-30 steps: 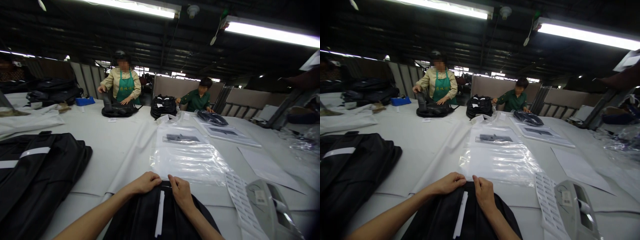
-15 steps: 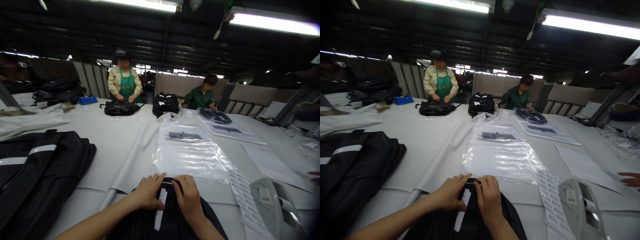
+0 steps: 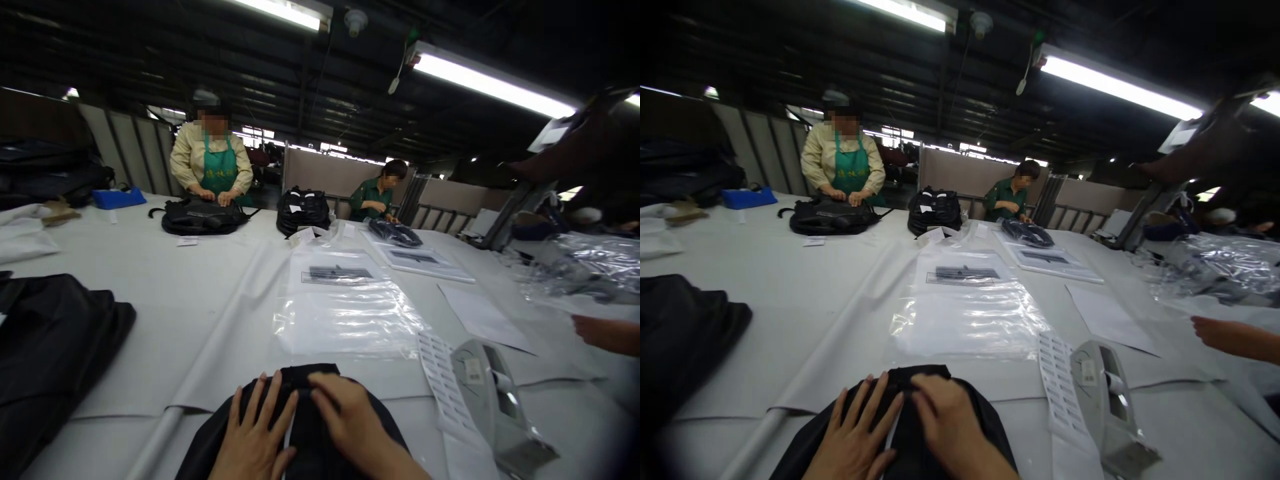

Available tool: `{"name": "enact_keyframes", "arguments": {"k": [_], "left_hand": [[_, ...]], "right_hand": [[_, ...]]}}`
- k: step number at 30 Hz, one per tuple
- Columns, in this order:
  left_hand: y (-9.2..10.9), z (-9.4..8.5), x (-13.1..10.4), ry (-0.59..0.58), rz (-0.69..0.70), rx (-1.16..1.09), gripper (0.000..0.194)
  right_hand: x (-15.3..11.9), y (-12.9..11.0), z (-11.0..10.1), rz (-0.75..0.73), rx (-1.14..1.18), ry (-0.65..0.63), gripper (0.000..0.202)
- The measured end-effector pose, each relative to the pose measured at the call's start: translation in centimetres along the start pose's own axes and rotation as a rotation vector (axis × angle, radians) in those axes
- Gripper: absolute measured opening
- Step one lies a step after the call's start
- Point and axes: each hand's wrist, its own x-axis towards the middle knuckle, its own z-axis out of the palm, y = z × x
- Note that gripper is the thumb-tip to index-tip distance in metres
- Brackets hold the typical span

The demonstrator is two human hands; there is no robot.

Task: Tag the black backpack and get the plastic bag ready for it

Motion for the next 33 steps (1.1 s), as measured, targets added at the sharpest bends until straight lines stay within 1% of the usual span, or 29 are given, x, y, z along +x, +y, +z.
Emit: {"name": "enact_keyframes", "arguments": {"k": [2,3,5,6,8,10,11,12,14,16,17,19,20,21,22,23,24,25,29,31,33], "left_hand": [[-0.3,-0.4,0.2,0.049,0.025,0.038,0.082],[-0.5,-0.9,0.5,0.072,0.039,0.048,0.079],[-1.3,-2.2,1.3,0.121,0.044,0.042,0.071],[-1.8,-3.0,2.0,0.159,0.030,0.022,0.066],[-2.9,-4.6,4.2,0.255,-0.030,-0.068,0.055],[-4.1,-5.7,7.8,0.329,-0.111,-0.223,0.043],[-4.6,-5.9,10.0,0.337,-0.141,-0.319,0.038],[-5.0,-5.8,12.4,0.312,-0.168,-0.407,0.036],[-5.1,-4.7,17.1,0.177,-0.174,-0.534,0.037],[-4.3,-2.8,20.9,-0.005,-0.126,-0.533,0.050],[-3.6,-1.7,22.3,-0.087,-0.089,-0.498,0.060],[-2.0,0.3,24.1,-0.221,-0.024,-0.401,0.080],[-1.3,1.2,24.6,-0.268,-0.003,-0.364,0.082],[-0.7,2.0,24.9,-0.305,0.004,-0.335,0.076],[-0.4,2.6,25.1,-0.339,-0.001,-0.309,0.062],[-0.2,3.0,25.2,-0.360,-0.019,-0.294,0.043],[-0.3,3.4,25.3,-0.364,-0.045,-0.289,0.026],[-0.6,3.6,25.3,-0.363,-0.074,-0.279,0.018],[-1.7,3.6,25.3,-0.299,-0.179,-0.270,0.030],[-1.5,3.7,24.9,-0.268,-0.164,-0.289,0.033],[-1.1,3.9,24.4,-0.272,-0.114,-0.310,0.044]], "right_hand": [[2.3,4.0,-2.6,0.200,0.032,0.066,0.027],[3.5,6.2,-3.5,0.278,0.017,0.071,0.026],[5.5,10.6,-4.3,0.327,-0.009,0.055,0.024],[6.3,12.5,-4.1,0.327,-0.023,0.034,0.023],[7.3,15.4,-2.8,0.327,-0.040,-0.012,0.022],[7.7,17.1,-1.1,0.339,-0.058,-0.055,0.015],[7.8,17.6,-0.4,0.344,-0.066,-0.073,0.011],[8.0,18.0,0.2,0.346,-0.073,-0.087,0.011],[8.4,18.5,0.7,0.341,-0.082,-0.108,0.024],[8.9,18.8,0.7,0.329,-0.087,-0.113,0.032],[9.1,18.9,0.5,0.323,-0.085,-0.109,0.034],[9.5,19.0,0.3,0.313,-0.073,-0.093,0.035],[9.7,19.0,0.2,0.311,-0.064,-0.081,0.035],[9.8,19.0,0.2,0.312,-0.053,-0.066,0.036],[9.8,19.1,0.2,0.315,-0.042,-0.047,0.038],[9.8,19.2,0.3,0.320,-0.031,-0.026,0.039],[9.8,19.3,0.3,0.328,-0.022,-0.001,0.040],[9.7,19.5,0.4,0.337,-0.015,0.026,0.041],[9.4,20.1,0.5,0.384,-0.005,0.126,0.045],[9.4,20.0,0.4,0.390,0.000,0.150,0.046],[9.6,19.6,0.4,0.376,0.004,0.156,0.047]]}}
